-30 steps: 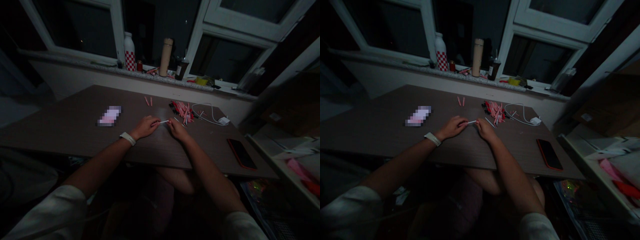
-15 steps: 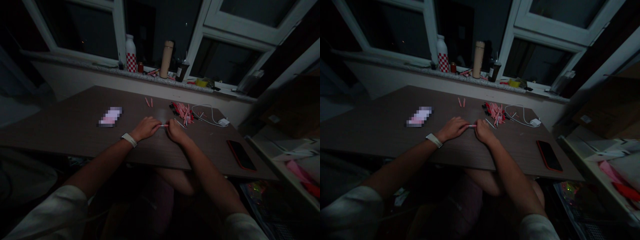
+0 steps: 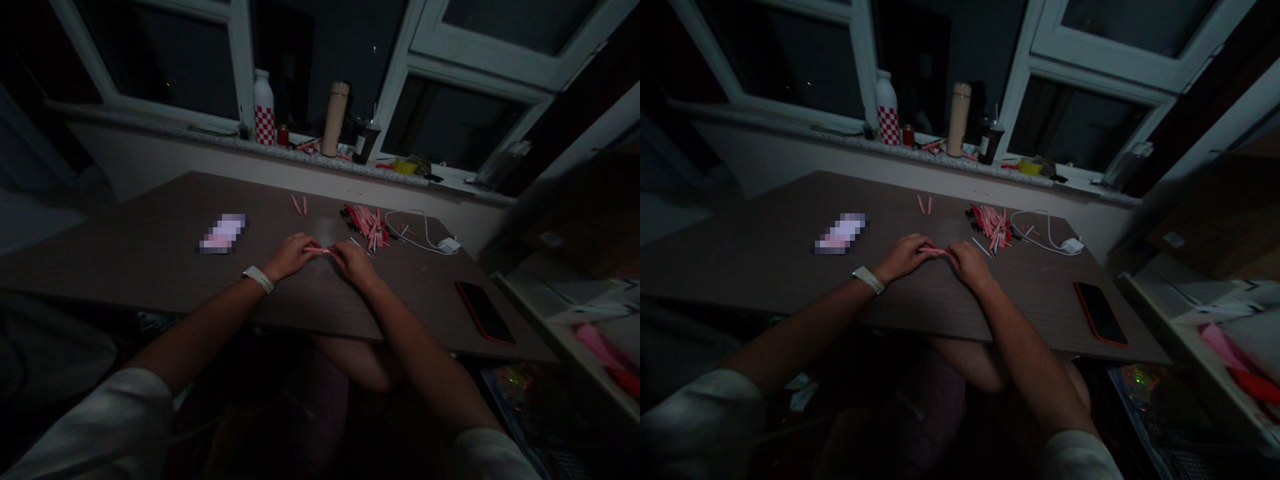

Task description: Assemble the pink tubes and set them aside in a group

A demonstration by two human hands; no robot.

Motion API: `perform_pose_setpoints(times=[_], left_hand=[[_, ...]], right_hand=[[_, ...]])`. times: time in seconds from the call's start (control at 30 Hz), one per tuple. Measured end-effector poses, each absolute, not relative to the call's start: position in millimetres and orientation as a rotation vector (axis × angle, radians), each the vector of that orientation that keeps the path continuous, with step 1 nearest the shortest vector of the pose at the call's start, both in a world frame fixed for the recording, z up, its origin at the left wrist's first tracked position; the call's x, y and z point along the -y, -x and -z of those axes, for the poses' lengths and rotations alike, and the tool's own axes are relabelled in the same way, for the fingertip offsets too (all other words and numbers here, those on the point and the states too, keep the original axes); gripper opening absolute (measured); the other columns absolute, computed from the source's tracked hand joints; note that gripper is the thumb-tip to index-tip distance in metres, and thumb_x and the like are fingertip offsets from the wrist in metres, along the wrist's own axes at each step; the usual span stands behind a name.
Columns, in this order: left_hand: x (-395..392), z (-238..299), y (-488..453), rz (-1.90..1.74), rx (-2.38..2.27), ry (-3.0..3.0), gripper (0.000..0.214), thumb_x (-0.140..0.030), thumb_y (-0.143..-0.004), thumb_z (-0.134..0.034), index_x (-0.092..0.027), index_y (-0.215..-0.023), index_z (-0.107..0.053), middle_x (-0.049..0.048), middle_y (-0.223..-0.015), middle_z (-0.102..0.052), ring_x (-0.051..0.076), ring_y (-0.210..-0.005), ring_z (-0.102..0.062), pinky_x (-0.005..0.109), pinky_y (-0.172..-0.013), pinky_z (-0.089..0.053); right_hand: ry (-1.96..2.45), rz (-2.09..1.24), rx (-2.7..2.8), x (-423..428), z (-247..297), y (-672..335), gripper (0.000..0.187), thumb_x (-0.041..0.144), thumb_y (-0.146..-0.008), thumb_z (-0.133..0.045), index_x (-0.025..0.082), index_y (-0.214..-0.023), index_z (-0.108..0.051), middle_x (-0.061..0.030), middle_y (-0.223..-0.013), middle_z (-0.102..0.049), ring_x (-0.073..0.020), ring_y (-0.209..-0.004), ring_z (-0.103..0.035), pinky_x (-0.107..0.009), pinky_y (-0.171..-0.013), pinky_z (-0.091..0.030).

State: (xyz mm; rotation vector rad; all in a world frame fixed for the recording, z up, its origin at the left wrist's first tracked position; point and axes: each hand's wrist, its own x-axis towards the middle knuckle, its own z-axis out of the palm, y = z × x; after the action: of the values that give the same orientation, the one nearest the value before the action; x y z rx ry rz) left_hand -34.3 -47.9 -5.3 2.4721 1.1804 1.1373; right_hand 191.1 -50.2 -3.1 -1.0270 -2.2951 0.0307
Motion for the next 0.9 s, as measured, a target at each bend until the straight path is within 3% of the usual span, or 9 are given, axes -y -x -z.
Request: perform_pose_setpoints(times=[0.33, 0.67, 0.9], left_hand=[[48.9, 6.9, 33.3, -1.141, -1.13, -2.322, 0.02, -0.039, -0.089, -0.07, -0.019, -0.088, -0.069, 0.0028, -0.086, -0.073, 0.017, -0.079, -0.067, 0.027, -0.073, -0.049], [48.4, 5.1, 33.9, -1.117, -1.145, -2.321, 0.025, -0.038, -0.089, -0.068, -0.021, -0.107, -0.068, 0.0043, -0.102, -0.075, 0.02, -0.09, -0.071, 0.031, -0.083, -0.053], [48.1, 2.4, 35.2, -1.055, -1.168, -2.507, 0.023, -0.038, -0.094, -0.062, -0.021, -0.101, -0.075, 0.0071, -0.098, -0.075, 0.022, -0.094, -0.067, 0.035, -0.089, -0.05]], right_hand=[[0.937, -0.122, 2.322, 46.4, 7.7, -192.8, 0.026, 0.037, -0.102, -0.053, 0.02, -0.109, -0.072, -0.0082, -0.102, -0.075, -0.0222, -0.095, -0.066, -0.032, -0.085, -0.046], [0.967, -0.182, 2.357, 49.8, 4.7, -187.0, 0.035, 0.038, -0.105, -0.045, 0.018, -0.114, -0.072, -0.0101, -0.104, -0.075, -0.0217, -0.096, -0.066, -0.032, -0.087, -0.046], [1.093, -0.371, 2.295, 46.7, 11.0, -183.4, 0.037, 0.042, -0.104, -0.045, 0.018, -0.099, -0.072, -0.0081, -0.09, -0.074, -0.019, -0.081, -0.066, -0.028, -0.074, -0.043]])
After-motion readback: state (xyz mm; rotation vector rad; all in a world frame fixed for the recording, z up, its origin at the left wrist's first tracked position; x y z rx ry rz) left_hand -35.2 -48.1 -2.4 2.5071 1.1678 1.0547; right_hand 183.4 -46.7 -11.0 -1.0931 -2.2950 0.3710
